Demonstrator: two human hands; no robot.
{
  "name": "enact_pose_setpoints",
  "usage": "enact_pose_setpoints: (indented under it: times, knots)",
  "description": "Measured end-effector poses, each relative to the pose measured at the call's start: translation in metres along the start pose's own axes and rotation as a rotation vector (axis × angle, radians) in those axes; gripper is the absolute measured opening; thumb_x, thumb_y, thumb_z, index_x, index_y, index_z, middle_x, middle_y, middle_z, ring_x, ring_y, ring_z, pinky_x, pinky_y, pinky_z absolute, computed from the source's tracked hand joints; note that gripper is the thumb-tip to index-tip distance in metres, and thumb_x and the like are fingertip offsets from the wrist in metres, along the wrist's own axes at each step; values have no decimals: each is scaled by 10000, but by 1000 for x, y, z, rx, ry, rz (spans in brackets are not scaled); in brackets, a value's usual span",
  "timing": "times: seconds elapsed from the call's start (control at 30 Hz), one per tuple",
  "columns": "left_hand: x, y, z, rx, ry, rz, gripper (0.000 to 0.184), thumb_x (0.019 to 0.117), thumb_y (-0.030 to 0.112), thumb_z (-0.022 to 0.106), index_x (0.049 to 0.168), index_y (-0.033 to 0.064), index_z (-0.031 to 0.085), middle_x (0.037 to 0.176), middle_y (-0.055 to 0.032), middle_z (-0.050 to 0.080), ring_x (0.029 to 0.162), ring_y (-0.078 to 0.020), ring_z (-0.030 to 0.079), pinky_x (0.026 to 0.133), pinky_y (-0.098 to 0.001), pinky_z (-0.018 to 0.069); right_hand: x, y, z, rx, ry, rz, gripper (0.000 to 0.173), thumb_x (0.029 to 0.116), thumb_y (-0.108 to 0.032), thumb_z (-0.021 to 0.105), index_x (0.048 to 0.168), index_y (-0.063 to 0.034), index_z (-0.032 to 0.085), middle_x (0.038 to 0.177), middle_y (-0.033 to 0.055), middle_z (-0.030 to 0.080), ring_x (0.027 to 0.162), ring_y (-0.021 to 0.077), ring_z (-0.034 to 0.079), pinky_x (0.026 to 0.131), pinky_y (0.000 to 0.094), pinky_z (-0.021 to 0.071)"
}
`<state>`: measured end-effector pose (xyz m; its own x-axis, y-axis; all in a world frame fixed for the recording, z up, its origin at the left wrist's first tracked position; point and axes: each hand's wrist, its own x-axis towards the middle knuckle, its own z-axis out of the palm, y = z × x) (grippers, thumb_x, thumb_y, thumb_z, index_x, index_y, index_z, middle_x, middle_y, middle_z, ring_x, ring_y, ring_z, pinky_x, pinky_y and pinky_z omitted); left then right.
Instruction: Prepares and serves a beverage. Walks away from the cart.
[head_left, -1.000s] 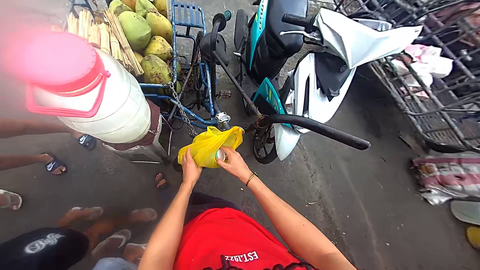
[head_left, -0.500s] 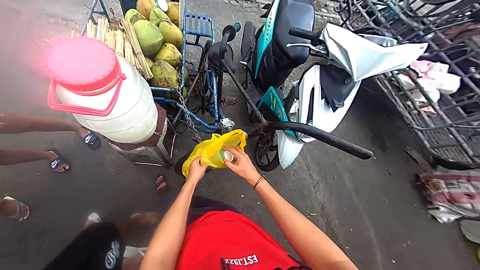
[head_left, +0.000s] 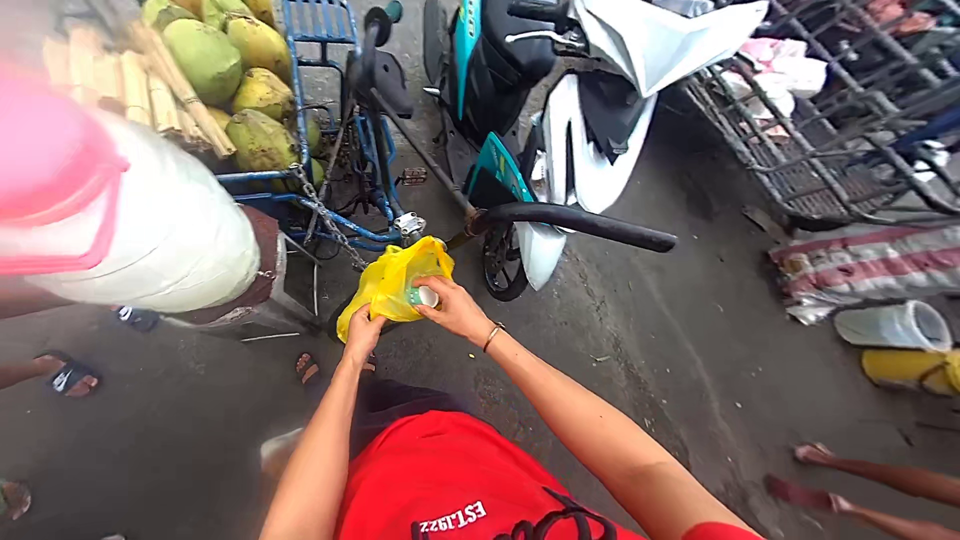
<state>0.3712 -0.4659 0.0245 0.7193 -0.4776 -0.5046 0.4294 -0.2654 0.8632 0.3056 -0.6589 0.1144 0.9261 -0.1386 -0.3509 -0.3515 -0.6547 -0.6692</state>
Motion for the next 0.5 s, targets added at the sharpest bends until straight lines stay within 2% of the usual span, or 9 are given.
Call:
enact_pose_setpoints:
  times: [0.07, 0.2, 0.27, 0.37, 0.43, 0.5]
  knots:
    - [1, -3, 1, 40, 13, 8, 224, 953, 46, 610, 1130, -78, 666, 1050, -175, 709, 974, -178, 684, 915, -373, 554, -3, 0, 3, -7, 43, -49, 419, 966, -240, 695, 1338, -52, 647, 1368, 204, 620, 1288, 336, 591, 1096, 493, 474]
    - [7, -8, 4, 174, 94, -41, 303, 972, 44, 542, 1225, -92, 638, 1175, -242, 681, 1119, -270, 662, 1003, -446, 516, -21, -5, -3, -126, 152, -158, 363, 983, -229, 667, 1319, -90, 674, 1389, 205, 607, 1258, 359, 612, 1045, 509, 509]
    - [9, -5, 1, 287, 145, -59, 318, 970, 54, 556, 1247, -80, 635, 1223, -251, 667, 1178, -307, 638, 1040, -481, 485, -34, -11, -10, -165, 204, -195, 351, 983, -244, 665, 1310, -116, 683, 1382, 186, 618, 1231, 343, 632, 1016, 497, 532]
    - [11, 7, -5, 483, 126, -92, 391, 999, 106, 590, 1350, -67, 591, 1386, -270, 589, 1341, -364, 544, 1145, -521, 405, -48, -14, -11, -148, 366, -250, 350, 963, -251, 688, 1278, -101, 700, 1364, 190, 631, 1213, 336, 645, 1005, 467, 547]
    - [16, 8, -11, 567, 113, -68, 397, 987, 124, 613, 1342, -54, 603, 1378, -274, 576, 1332, -399, 530, 1119, -561, 413, -49, -11, -3, -141, 507, -330, 345, 958, -233, 696, 1258, -62, 697, 1353, 226, 625, 1205, 355, 645, 993, 451, 557]
    - [18, 9, -15, 597, 93, -44, 448, 961, 130, 662, 1373, -30, 591, 1418, -273, 539, 1364, -420, 486, 1138, -545, 399, -45, 1, 8, -190, 557, -376, 326, 947, -201, 705, 1238, -55, 703, 1336, 264, 622, 1206, 390, 642, 997, 452, 555]
